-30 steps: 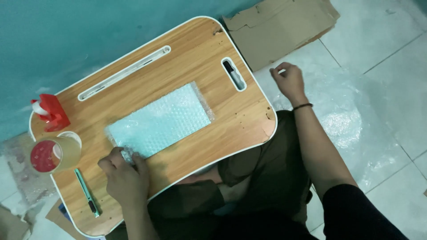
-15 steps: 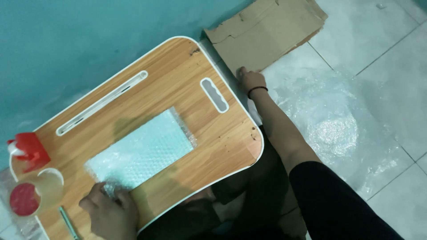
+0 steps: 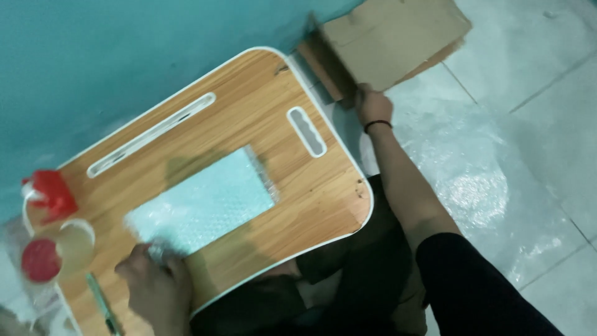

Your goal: The person wraps a small item in bubble wrap and then folds a piece of cardboard around it to create a secure package, finishing by taping the edges.

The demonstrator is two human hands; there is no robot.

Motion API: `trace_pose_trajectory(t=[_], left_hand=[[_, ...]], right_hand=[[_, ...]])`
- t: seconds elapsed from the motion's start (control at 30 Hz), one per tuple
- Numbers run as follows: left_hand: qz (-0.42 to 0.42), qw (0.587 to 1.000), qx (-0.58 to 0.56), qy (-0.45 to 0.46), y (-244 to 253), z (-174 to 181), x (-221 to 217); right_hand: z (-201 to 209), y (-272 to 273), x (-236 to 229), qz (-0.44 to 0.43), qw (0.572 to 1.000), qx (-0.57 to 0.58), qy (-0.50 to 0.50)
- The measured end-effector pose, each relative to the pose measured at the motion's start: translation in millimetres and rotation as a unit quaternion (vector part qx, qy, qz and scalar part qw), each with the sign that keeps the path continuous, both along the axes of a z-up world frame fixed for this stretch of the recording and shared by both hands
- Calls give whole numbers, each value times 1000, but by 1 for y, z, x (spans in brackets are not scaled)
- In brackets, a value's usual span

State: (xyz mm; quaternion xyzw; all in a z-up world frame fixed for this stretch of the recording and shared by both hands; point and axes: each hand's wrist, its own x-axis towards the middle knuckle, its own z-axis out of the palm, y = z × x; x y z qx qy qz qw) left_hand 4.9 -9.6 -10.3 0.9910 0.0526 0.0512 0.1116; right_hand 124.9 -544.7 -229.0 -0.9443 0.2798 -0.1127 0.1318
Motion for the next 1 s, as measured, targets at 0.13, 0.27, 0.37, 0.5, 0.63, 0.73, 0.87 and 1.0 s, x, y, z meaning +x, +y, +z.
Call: trace_pose_trajectory(t=[0.13, 0.27, 0.37, 0.5, 0.63, 0.73, 0.87, 1.0], left_hand=[[53, 998, 0, 35, -3, 5, 3], [20, 999, -19, -20, 11, -16, 3], [26, 997, -32, -63, 14, -15, -5], [-3, 993, -59, -107, 11, -9, -3], [-15, 985, -86, -150, 15, -14, -3], [-12, 986, -70, -150, 18, -22, -4], [0, 990, -22, -141, 20, -23, -3], [-6, 987, 1, -158, 20, -15, -6]], right_hand=[[-27, -26, -1, -13, 995, -79, -60], [-10, -34, -18, -36, 991, -32, -122], [-3, -38, -22, 1, 975, -53, -215], [35, -31, -36, -42, 925, -185, -328], [47, -43, -48, -61, 893, -202, -398], [45, -52, -72, -43, 866, -141, -478], [54, -45, -123, 0, 831, -23, -556], [120, 22, -185, 75, 839, -19, -539]])
